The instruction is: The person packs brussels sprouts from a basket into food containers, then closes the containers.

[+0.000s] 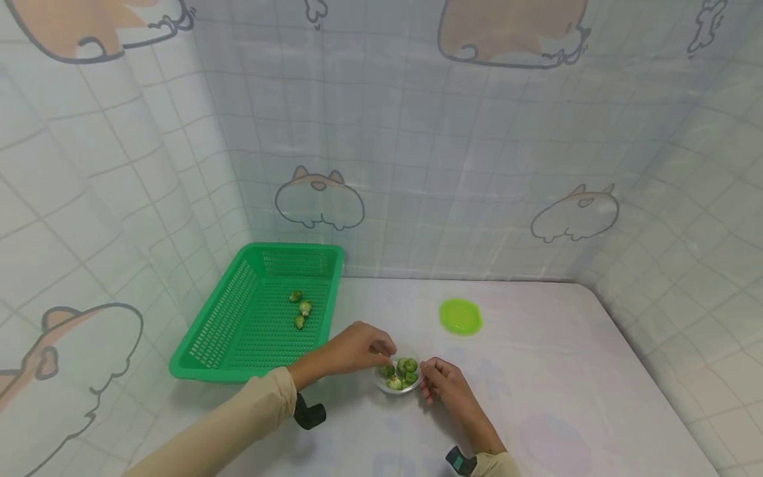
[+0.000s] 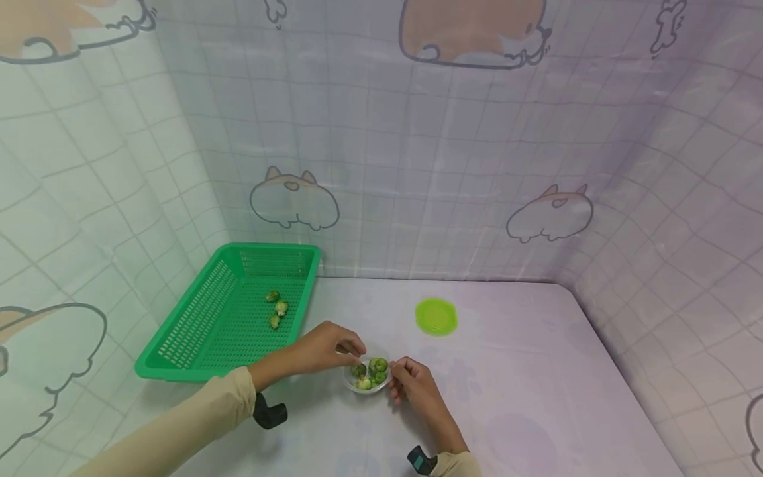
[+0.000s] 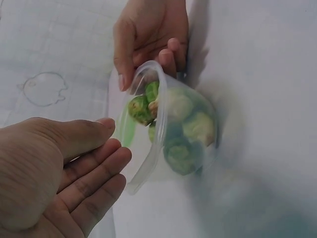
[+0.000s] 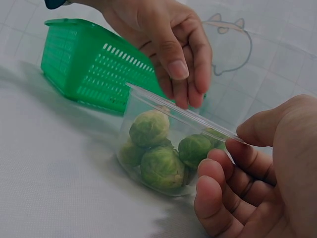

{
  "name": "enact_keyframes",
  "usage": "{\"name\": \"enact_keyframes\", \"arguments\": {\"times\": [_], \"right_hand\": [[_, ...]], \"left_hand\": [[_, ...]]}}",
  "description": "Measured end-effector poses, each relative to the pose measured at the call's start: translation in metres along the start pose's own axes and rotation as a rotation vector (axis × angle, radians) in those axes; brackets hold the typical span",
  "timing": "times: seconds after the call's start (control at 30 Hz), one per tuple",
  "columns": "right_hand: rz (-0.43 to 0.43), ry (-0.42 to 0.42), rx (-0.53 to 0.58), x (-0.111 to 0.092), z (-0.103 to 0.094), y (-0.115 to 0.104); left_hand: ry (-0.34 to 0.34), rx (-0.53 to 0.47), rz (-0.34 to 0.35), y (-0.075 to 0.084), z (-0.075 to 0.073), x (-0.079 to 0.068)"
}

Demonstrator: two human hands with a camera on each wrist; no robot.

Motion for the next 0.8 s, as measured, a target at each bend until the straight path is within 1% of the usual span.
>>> {"name": "enact_keyframes", "arguments": {"times": [0.13,0.33,0.47,0.6,0.7,0.8], "right_hand": [[0.0,0.009,-0.003,-0.001,0.0,-0.001],[-0.001,0.014,-0.005,-0.002,0.0,-0.002],[-0.005,0.008,0.003,-0.002,0.0,-0.003],[-0.01,0.002,0.001,-0.003,0.001,-0.002],[-0.009,0.004,-0.004,-0.003,0.001,-0.002],[-0.009,0.008,-0.011,-0.002,0.0,-0.001]], "left_hand": [[0.035,-0.009,0.002,-0.002,-0.011,-0.003],[0.091,-0.085,0.011,-0.005,-0.031,-0.008],[0.105,-0.141,0.007,-0.009,-0.042,-0.011],[0.107,-0.193,-0.02,-0.014,-0.052,-0.016],[0.117,-0.19,-0.046,-0.017,-0.06,-0.02],[0.14,-0.161,-0.072,-0.022,-0.068,-0.024]]}}
Point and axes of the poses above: each hand's wrist, its own x-axis towards the middle knuckle, its own z-axis out of the palm, y = z × x, the point moved 8 cm from there along x, towards the middle knuckle, and after that the axes turned 8 degrees about y, right-handed, at the moved point
